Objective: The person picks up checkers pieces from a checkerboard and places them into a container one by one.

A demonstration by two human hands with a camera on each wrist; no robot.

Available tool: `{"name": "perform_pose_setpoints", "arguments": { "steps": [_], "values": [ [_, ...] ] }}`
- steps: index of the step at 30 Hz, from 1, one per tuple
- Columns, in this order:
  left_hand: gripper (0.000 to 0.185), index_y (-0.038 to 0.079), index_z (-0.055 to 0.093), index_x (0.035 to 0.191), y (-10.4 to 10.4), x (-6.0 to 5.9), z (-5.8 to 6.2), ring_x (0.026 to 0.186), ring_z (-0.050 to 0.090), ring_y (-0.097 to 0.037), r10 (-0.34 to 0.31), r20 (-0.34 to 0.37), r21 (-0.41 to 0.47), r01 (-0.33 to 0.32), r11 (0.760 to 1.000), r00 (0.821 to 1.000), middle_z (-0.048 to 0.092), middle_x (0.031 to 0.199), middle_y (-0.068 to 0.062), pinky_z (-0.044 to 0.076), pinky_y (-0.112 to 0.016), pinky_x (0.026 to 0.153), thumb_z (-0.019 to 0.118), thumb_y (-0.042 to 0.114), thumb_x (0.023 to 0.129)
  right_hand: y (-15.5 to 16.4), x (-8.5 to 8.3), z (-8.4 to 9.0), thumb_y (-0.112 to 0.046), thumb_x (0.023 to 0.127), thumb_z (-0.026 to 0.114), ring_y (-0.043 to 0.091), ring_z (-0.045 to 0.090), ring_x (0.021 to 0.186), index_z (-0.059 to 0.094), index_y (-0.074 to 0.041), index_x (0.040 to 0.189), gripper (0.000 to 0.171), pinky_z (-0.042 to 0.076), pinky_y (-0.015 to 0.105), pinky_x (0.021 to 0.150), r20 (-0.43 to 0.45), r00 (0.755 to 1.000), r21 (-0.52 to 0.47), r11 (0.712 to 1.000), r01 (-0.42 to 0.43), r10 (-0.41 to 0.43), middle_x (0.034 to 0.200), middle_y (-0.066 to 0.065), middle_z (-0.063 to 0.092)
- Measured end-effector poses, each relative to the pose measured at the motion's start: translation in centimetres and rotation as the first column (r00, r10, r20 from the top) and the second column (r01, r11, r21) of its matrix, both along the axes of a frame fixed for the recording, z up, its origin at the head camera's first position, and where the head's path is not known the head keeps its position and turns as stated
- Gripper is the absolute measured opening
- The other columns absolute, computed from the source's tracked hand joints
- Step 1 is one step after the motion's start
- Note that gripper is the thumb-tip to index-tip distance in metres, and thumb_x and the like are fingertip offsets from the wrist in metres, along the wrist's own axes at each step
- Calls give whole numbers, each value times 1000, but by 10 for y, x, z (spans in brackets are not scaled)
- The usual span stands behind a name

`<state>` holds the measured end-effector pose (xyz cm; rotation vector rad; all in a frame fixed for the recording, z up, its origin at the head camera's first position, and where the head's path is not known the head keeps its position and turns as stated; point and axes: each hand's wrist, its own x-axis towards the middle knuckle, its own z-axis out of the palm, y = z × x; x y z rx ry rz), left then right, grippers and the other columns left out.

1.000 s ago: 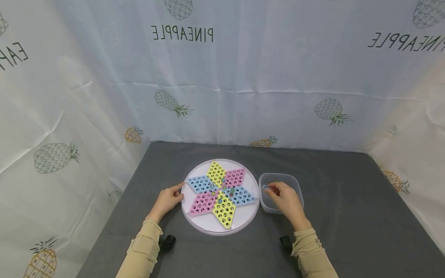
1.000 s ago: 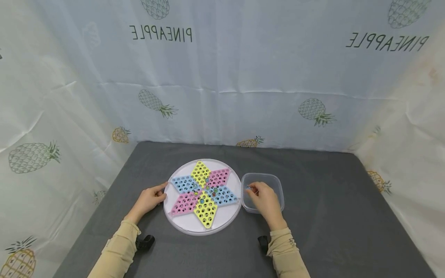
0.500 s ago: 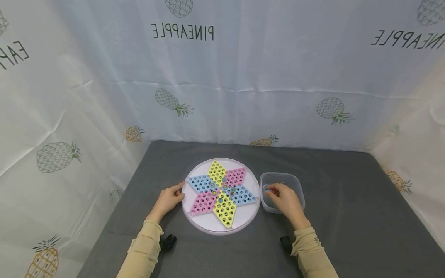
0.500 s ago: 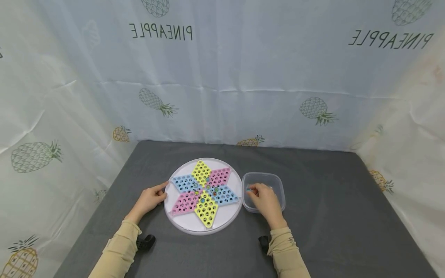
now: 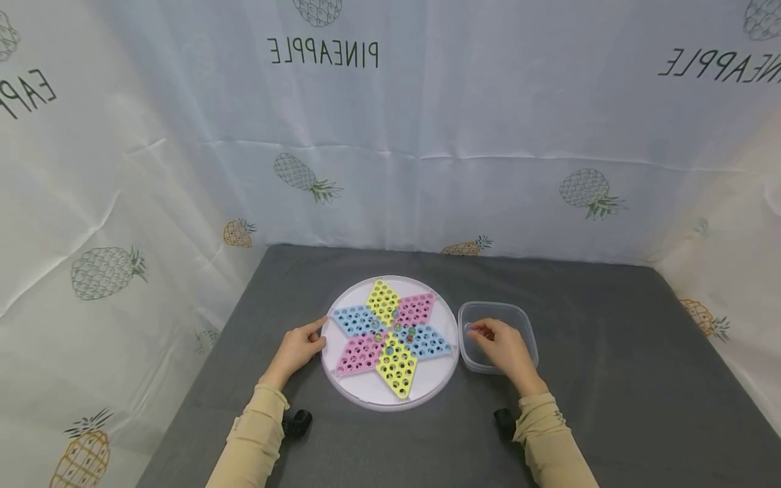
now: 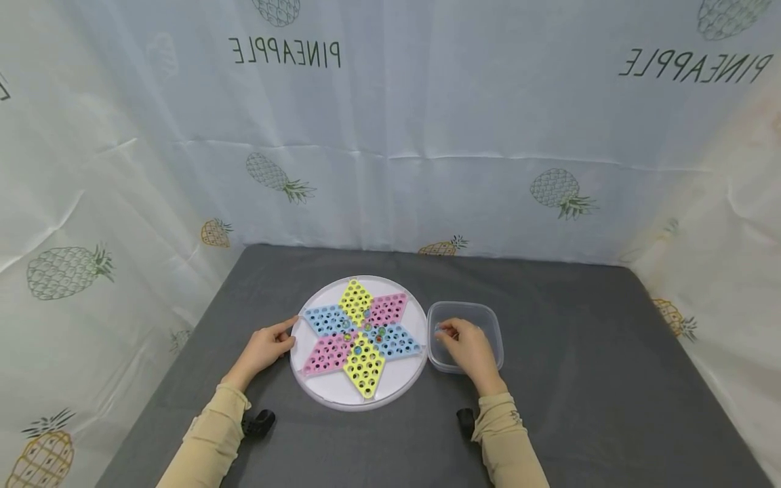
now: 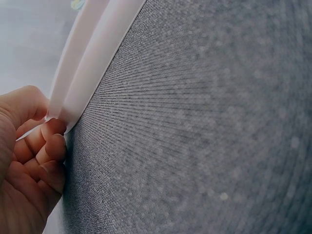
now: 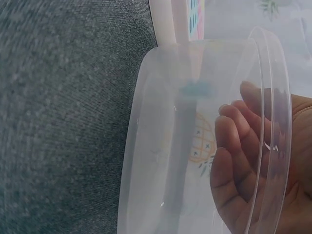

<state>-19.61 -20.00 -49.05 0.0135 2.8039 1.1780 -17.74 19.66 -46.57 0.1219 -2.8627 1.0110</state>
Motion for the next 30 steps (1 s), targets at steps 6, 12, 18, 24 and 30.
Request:
{"name": "perform_pose_setpoints", "arguments": {
  "steps": [6, 12, 18, 24, 30],
  "values": [
    [51, 9, 50, 135, 0, -2, 0, 55, 39, -12, 5, 4, 0, -5, 1000, 1000, 49, 67, -3, 33, -24, 50, 58, 15, 85, 0, 1, 1, -26, 86, 64, 15, 57, 79, 69, -13, 99, 20, 45, 31, 70, 8, 1000, -31, 999, 10, -10, 88, 2, 65],
    [51, 9, 50, 135, 0, -1, -1, 54, 38, -12, 5, -1, 2, -5, 1000, 1000, 49, 67, -3, 32, -24, 50, 59, 15, 85, 1, 2, 2, -27, 86, 63, 15, 57, 79, 69, -12, 101, 22, 46, 31, 70, 4, 1000, -62, 998, 9, -8, 90, 3, 66],
    [51, 9, 50, 135, 0, 0, -4, 56, 39, -12, 14, -5, -1, -14, 1000, 1000, 48, 68, -2, 32, -24, 50, 59, 14, 85, 1, 4, 5, -30, 86, 63, 14, 57, 78, 69, -12, 100, 24, 46, 30, 69, -11, 1000, -70, 997, 9, -10, 89, 2, 67],
    [51, 7, 50, 134, 0, 0, -4, 56, 39, -12, 19, -5, 6, -19, 1000, 1000, 48, 68, -3, 32, -24, 50, 59, 13, 84, -7, 4, 16, -30, 86, 64, 12, 55, 76, 69, -12, 101, 24, 46, 27, 67, -71, 997, -69, 998, -11, 6, 89, 2, 67],
    [50, 7, 51, 134, 0, -1, -5, 55, 38, -11, 24, -13, 5, -24, 1000, 1000, 47, 67, -2, 32, -23, 50, 58, 13, 84, -27, 6, 30, -27, 84, 66, 11, 55, 72, 69, -10, 100, 24, 46, 25, 65, -125, 991, -99, 994, -50, 38, 86, 2, 66]
  ]
}}
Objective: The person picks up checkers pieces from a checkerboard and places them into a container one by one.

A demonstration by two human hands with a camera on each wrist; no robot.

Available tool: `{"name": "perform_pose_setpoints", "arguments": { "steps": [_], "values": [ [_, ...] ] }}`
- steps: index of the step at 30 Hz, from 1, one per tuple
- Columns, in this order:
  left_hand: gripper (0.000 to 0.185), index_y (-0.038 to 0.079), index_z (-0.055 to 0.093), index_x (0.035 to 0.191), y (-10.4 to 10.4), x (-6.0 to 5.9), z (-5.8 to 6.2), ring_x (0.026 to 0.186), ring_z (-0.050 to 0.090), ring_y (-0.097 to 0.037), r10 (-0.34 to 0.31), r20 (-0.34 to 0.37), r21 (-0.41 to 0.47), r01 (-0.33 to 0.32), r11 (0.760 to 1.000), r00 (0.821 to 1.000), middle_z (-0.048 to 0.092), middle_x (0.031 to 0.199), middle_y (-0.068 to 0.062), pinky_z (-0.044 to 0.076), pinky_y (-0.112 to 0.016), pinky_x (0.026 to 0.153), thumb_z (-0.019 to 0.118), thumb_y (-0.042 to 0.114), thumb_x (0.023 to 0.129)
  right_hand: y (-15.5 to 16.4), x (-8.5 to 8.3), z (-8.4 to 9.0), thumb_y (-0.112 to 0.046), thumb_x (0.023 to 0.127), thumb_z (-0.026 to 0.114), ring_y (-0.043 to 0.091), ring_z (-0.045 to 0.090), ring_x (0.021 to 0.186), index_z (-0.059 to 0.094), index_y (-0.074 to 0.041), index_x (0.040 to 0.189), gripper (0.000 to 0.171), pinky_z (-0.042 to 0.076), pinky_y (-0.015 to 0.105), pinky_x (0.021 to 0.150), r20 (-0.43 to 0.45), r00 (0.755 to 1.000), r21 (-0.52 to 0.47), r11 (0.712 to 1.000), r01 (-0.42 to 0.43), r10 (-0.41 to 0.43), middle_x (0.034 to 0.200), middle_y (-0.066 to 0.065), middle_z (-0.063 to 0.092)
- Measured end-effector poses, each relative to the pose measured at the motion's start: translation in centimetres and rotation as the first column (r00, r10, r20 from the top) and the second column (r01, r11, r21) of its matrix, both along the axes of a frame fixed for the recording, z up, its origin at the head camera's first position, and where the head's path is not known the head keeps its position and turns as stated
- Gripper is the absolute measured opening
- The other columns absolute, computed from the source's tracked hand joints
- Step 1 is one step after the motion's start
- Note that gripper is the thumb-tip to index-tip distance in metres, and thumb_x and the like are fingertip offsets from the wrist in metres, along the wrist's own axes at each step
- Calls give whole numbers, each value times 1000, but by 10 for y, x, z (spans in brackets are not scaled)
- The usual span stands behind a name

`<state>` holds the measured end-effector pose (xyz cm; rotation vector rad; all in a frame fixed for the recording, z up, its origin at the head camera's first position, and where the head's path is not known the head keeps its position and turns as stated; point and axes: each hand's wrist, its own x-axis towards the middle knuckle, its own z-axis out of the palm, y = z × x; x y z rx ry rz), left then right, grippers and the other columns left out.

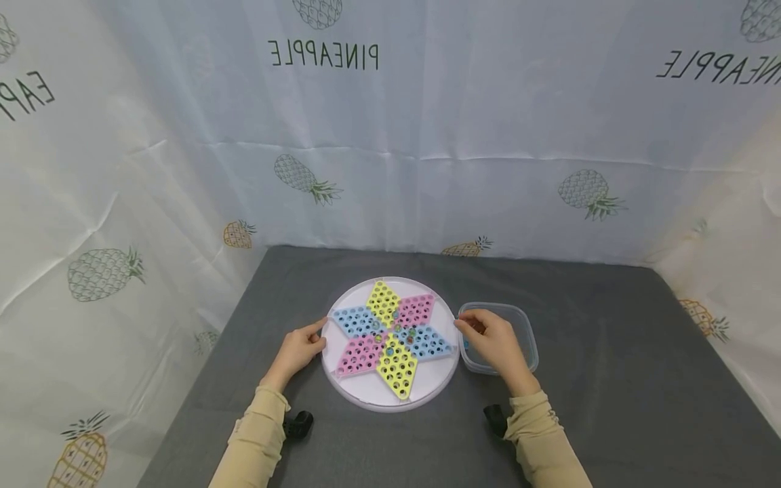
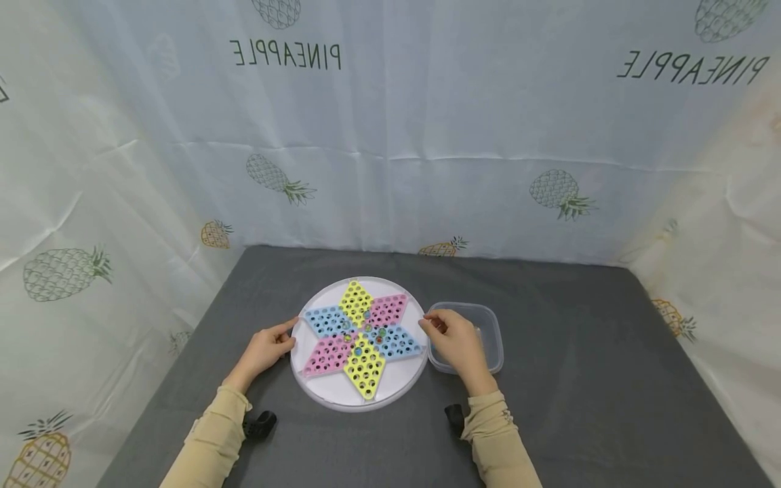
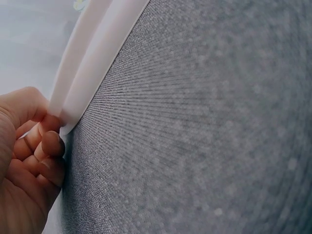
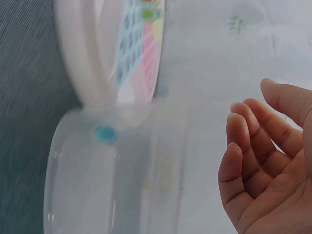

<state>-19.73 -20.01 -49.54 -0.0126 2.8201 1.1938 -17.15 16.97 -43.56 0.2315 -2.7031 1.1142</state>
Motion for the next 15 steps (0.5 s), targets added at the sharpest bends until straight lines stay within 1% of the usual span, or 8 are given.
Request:
{"name": "perform_pose_setpoints", "arguments": {
  "steps": [3, 7, 11, 15],
  "values": [
    [50, 8, 51, 134, 1, -1, 0, 55, 38, -10, 4, 10, -2, -4, 1000, 1000, 47, 67, -2, 33, -23, 50, 58, 14, 84, -12, 1, 4, -26, 84, 66, 9, 54, 70, 69, -10, 99, 23, 46, 24, 63, -14, 999, -5, 1000, -31, 31, 83, 1, 65],
    [50, 8, 51, 134, 2, -1, 0, 55, 39, -10, 8, 11, -1, -8, 1000, 1000, 47, 68, -2, 33, -23, 51, 57, 14, 84, -27, 0, 5, -24, 84, 66, 8, 51, 68, 69, -11, 99, 20, 44, 22, 61, -36, 998, -36, 997, -62, 61, 80, 0, 62],
    [50, 7, 51, 134, 2, 0, 0, 56, 39, -11, 4, 3, 3, -4, 1000, 1000, 47, 68, -2, 32, -23, 50, 57, 12, 84, -42, 0, 0, -23, 84, 66, 7, 49, 65, 70, -12, 96, 17, 43, 21, 59, -53, 996, -87, 993, -79, 75, 77, -2, 61],
    [50, 7, 52, 133, 1, 0, 0, 55, 39, -11, 1, -6, 3, -1, 1000, 1000, 47, 67, -2, 32, -23, 50, 58, 11, 83, -59, 0, -8, -20, 83, 67, 3, 48, 64, 70, -11, 95, 15, 42, 20, 57, -55, 991, -102, 986, -128, 123, 75, -4, 60]
  ]
}}
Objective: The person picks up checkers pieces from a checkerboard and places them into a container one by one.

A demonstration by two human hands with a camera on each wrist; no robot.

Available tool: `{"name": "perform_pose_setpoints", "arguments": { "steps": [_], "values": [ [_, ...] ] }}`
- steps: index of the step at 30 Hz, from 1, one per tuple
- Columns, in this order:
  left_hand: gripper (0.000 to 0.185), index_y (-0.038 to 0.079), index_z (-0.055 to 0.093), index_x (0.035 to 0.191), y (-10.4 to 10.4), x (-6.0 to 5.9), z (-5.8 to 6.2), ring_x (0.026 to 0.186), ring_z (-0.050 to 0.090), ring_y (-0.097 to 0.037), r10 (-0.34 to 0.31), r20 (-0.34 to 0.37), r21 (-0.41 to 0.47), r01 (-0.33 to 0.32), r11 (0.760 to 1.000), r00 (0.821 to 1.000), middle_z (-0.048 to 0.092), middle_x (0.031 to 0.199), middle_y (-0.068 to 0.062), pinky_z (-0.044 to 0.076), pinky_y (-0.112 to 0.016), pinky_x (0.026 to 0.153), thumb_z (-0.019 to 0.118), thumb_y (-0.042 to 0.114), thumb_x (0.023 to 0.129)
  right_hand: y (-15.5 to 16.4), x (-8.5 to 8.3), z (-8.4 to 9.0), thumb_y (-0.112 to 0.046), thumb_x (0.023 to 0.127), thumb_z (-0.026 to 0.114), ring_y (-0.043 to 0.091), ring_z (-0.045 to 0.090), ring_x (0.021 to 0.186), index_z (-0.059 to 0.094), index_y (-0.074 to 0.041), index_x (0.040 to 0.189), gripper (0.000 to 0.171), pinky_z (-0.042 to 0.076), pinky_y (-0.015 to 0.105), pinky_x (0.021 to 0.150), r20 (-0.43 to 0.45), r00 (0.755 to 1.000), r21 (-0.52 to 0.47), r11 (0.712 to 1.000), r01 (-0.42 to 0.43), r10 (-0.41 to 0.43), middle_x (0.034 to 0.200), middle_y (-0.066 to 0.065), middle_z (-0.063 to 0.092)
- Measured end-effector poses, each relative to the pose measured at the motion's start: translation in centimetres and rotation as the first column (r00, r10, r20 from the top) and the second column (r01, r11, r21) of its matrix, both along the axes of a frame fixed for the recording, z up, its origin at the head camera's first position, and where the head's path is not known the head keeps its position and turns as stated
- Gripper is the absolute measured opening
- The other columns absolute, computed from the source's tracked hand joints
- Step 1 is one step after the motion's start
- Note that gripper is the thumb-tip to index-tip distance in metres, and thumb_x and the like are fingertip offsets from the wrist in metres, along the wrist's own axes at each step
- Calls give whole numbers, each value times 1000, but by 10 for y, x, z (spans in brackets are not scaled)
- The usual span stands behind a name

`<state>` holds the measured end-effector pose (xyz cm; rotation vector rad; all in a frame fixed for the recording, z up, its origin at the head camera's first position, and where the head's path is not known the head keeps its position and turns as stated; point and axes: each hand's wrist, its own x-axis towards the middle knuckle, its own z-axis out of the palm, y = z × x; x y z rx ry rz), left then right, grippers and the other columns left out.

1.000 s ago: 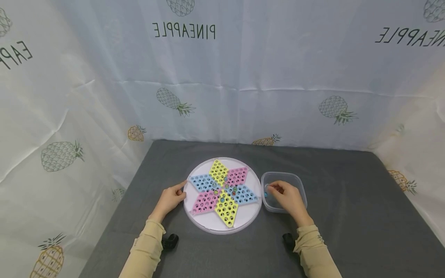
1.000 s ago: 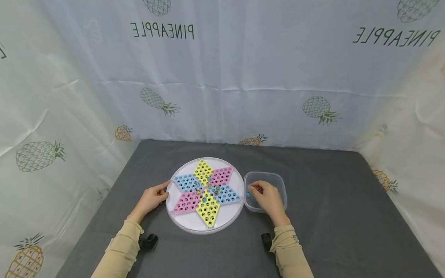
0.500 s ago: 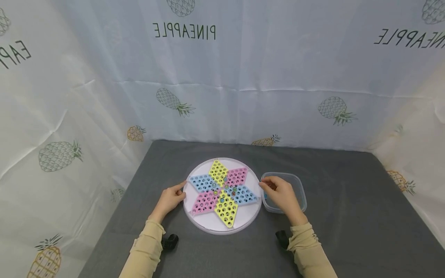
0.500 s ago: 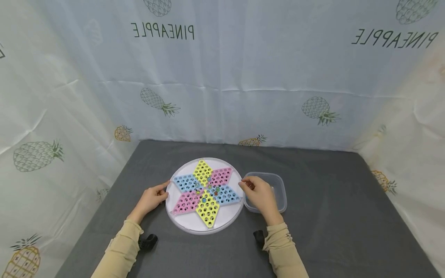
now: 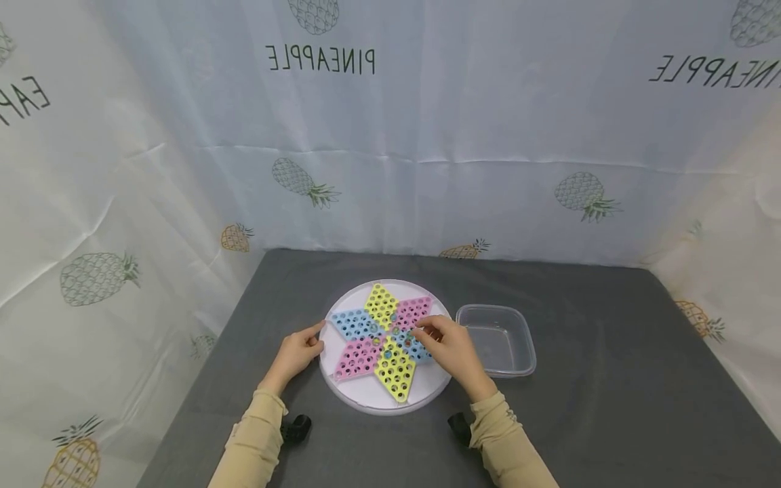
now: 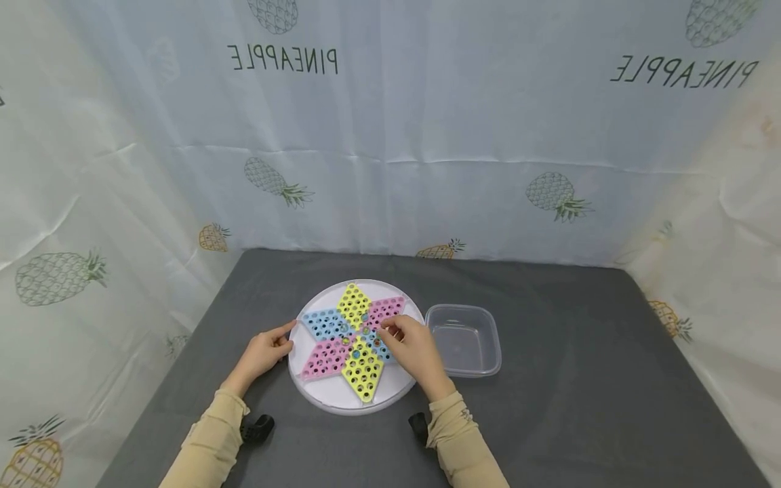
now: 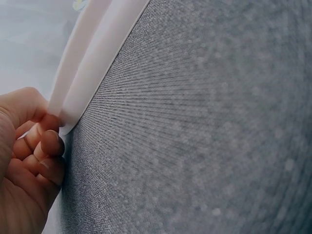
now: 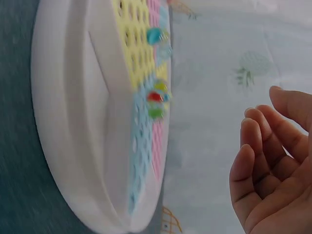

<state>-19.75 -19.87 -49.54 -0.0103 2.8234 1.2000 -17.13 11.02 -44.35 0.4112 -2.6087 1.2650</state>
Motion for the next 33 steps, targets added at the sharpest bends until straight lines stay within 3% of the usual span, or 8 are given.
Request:
{"name": "perform_pose_setpoints", "arguments": {
  "steps": [11, 19, 24, 33],
  "values": [
    [51, 8, 50, 135, -3, 0, 1, 53, 38, -10, -13, 13, 6, 13, 1000, 1000, 47, 66, -2, 33, -23, 50, 56, 13, 85, -33, -1, -14, -24, 84, 66, 6, 48, 65, 69, -10, 97, 19, 41, 20, 59, 89, 993, 53, 995, -88, 84, 76, -3, 59],
    [50, 8, 50, 134, -2, 0, -2, 54, 37, -11, -2, 7, 4, 2, 1000, 1000, 47, 67, -2, 32, -24, 51, 57, 12, 85, -45, -4, -24, -22, 84, 66, 7, 49, 66, 69, -7, 101, 23, 41, 20, 59, 203, 968, 109, 980, -170, 145, 77, -1, 60],
    [50, 8, 52, 133, 0, 1, -5, 52, 35, -10, 2, -8, 3, -2, 1000, 1000, 47, 65, -1, 32, -23, 50, 57, 12, 84, -48, -4, -30, -22, 83, 66, 7, 47, 65, 69, -8, 99, 22, 40, 21, 58, 256, 958, 181, 967, -179, 130, 76, -2, 57],
    [50, 7, 53, 132, -1, 0, -5, 52, 35, -10, 14, -27, -6, -14, 1000, 1000, 46, 65, -1, 30, -22, 48, 57, 12, 82, -52, -4, -34, -18, 83, 66, 8, 45, 62, 69, -7, 96, 17, 38, 21, 57, 262, 959, 193, 969, -158, 104, 75, -1, 54]
  ]
}}
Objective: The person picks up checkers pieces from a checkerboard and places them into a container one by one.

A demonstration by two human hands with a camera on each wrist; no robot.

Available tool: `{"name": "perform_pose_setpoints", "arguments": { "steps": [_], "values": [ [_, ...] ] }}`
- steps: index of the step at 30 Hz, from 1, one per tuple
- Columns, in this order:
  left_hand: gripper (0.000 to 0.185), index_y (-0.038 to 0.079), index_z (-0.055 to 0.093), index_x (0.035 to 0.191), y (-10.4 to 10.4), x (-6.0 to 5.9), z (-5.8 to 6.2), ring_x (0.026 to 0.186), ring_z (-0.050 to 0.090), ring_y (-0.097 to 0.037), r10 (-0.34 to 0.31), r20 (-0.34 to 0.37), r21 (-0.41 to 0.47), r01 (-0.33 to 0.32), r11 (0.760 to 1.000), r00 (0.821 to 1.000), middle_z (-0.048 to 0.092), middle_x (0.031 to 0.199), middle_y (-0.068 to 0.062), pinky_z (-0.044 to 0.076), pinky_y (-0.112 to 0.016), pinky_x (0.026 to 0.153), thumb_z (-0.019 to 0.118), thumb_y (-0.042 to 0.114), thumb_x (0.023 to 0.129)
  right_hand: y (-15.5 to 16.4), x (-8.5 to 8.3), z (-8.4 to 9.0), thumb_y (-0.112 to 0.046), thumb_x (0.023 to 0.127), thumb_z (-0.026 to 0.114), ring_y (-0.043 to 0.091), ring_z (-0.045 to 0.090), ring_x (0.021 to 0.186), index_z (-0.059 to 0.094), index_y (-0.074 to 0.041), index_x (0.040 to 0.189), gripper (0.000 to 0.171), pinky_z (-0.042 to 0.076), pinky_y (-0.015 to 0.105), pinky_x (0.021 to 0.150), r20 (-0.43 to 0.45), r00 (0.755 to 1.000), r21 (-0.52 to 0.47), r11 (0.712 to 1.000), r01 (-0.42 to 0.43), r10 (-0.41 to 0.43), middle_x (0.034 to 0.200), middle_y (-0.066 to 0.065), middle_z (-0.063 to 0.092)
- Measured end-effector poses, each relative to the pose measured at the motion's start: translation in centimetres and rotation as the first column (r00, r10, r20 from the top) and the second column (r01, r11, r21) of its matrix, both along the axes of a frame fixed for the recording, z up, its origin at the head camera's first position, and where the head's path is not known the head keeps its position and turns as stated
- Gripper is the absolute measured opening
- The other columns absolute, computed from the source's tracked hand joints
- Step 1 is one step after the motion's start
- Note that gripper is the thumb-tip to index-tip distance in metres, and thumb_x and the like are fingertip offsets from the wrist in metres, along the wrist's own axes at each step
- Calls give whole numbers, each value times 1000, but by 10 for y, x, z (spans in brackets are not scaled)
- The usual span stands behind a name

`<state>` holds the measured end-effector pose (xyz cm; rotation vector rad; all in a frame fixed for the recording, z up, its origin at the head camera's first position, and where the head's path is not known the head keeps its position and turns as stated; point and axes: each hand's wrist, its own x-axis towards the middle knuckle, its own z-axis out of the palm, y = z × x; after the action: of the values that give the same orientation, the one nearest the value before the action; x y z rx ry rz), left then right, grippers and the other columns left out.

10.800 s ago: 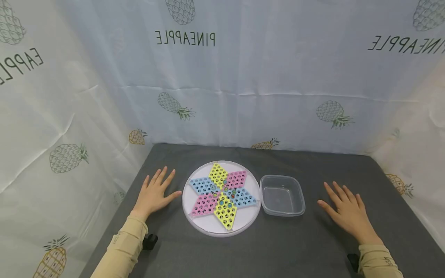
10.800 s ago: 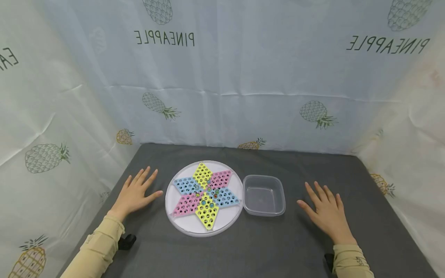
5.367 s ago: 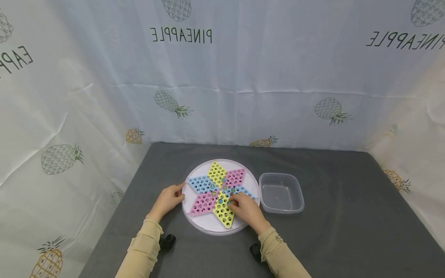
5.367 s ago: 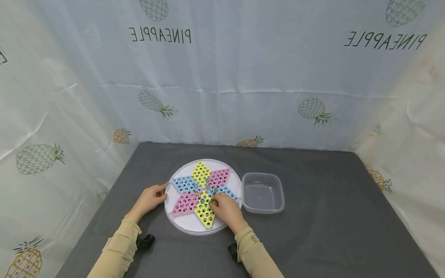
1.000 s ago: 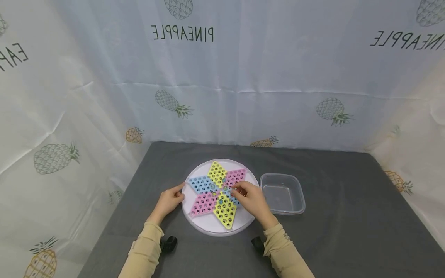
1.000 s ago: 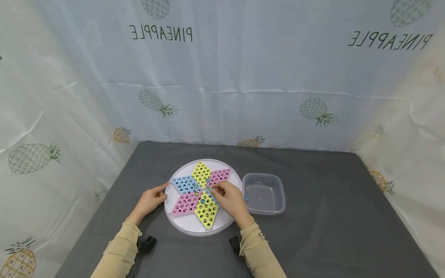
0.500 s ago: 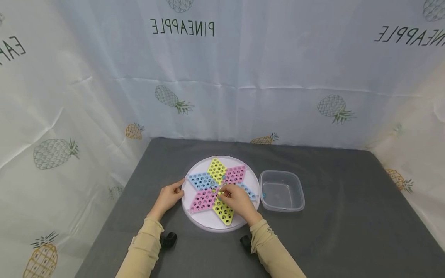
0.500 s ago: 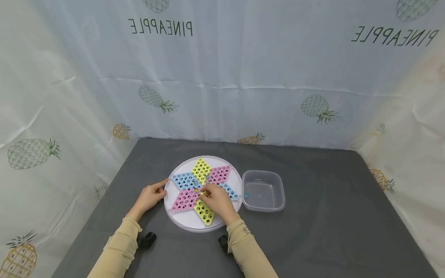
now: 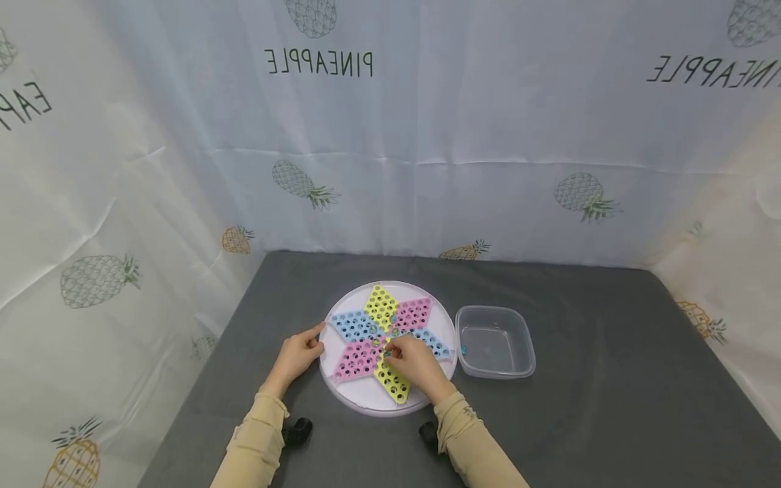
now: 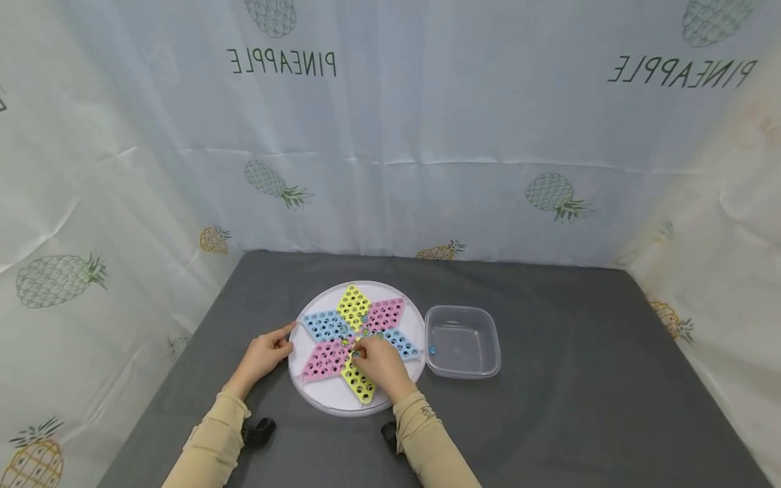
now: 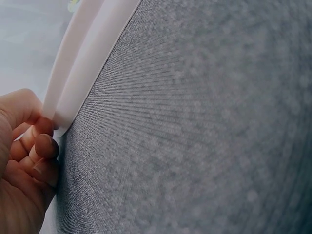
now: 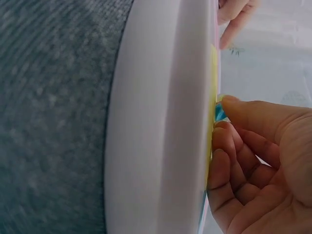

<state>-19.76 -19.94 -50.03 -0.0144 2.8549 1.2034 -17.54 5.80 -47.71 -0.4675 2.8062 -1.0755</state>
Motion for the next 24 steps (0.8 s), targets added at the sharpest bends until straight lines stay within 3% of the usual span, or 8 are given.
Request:
{"name": "perform_pose_setpoints", "arguments": {
  "steps": [12, 24],
  "values": [
    [49, 6, 54, 131, 0, 4, 0, 52, 35, -10, 9, 1, -1, -9, 1000, 1000, 46, 65, -1, 30, -22, 49, 57, 13, 82, 0, 1, -4, -20, 84, 65, 8, 45, 63, 67, -9, 93, 14, 38, 21, 58, 9, 1000, 4, 1000, 23, -23, 74, -2, 54],
    [49, 6, 54, 130, 0, 1, 0, 52, 34, -9, 8, -18, 14, -8, 1000, 1000, 47, 65, 0, 30, -22, 48, 58, 11, 81, 6, 3, 1, -21, 85, 64, 7, 49, 68, 65, -10, 98, 17, 42, 21, 61, -2, 999, -102, 994, 43, -44, 78, -2, 59]
  ]
}}
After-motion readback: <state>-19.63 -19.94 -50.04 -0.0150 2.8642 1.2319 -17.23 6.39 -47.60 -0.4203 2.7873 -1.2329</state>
